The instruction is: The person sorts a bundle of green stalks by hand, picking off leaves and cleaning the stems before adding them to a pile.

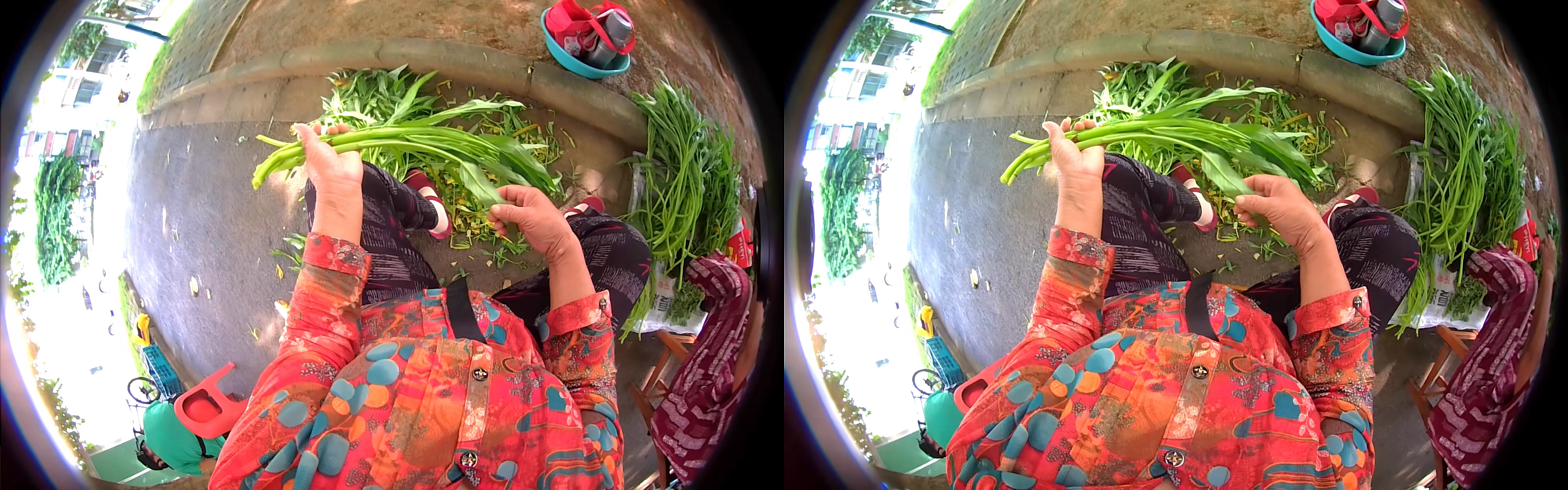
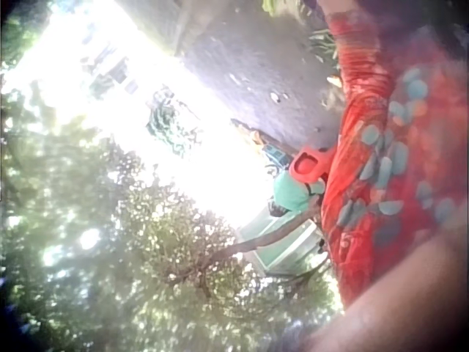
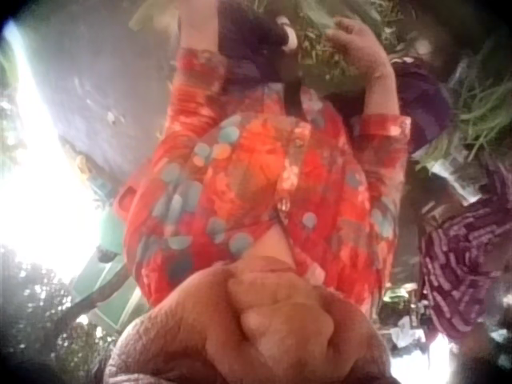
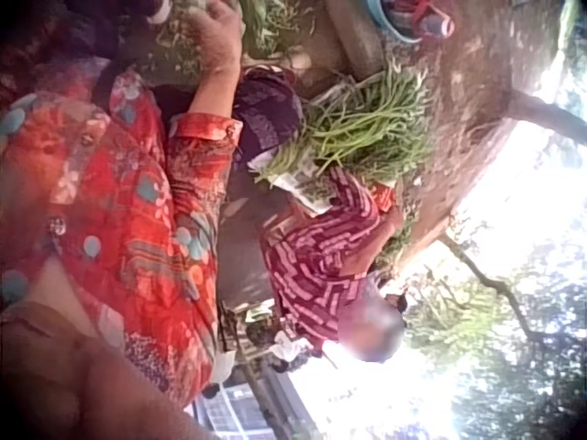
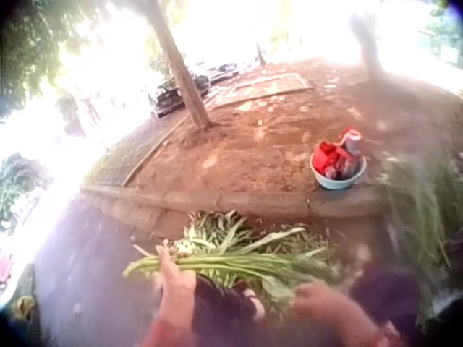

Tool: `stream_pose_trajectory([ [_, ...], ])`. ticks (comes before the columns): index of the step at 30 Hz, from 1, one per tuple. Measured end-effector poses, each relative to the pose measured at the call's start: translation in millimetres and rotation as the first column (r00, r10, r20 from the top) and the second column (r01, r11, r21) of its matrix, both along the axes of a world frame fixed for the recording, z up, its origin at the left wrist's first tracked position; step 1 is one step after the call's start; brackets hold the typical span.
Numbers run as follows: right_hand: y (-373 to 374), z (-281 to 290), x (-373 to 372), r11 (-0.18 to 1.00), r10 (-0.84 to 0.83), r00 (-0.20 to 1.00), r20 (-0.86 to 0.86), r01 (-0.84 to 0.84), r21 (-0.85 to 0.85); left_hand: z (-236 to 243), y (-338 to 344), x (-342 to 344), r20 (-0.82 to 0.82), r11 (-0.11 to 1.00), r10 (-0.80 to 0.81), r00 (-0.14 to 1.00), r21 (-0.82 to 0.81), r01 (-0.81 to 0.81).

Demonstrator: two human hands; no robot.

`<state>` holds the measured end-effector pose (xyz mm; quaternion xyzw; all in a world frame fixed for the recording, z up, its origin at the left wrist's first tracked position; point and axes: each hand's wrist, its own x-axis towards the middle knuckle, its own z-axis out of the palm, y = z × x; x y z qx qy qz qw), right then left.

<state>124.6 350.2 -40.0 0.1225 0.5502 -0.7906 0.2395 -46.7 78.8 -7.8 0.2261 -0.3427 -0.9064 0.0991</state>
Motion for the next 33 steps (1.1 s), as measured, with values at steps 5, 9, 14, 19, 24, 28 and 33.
stream_pose_trajectory([
  [5,2,-8,0,0.993,-0.073,0.997,0.026,0.075,-0.092,-2,-19,-9,0.003,0.997,0.073,0.997,0.017,-0.073],
  [9,2,-5,1,0.984,-0.146,0.987,0.063,0.151,-0.092,7,-26,-9,0.039,0.994,0.104,0.994,0.042,-0.105],
  [14,4,-9,-1,0.988,-0.156,0.985,0.07,0.155,0.02,9,-35,-11,0.038,0.99,0.133,0.99,0.05,-0.135],
  [19,5,-27,-3,0.968,-0.196,0.979,0.063,0.183,0.172,7,-37,-13,0.034,0.99,0.121,0.992,0.068,-0.123],
  [24,5,-37,-6,0.932,-0.207,0.977,0.044,0.183,0.313,8,-34,-11,0.065,0.99,0.129,0.99,0.056,-0.133],
  [28,0,-30,-5,0.895,-0.18,0.983,0.026,0.153,0.42,4,-39,-10,0.084,0.987,0.145,0.986,0.06,-0.15],
  [33,3,-37,-5,0.856,-0.111,0.994,0.019,0.085,0.51,-2,-46,-12,0.12,0.982,0.141,0.983,0.108,-0.154],
])
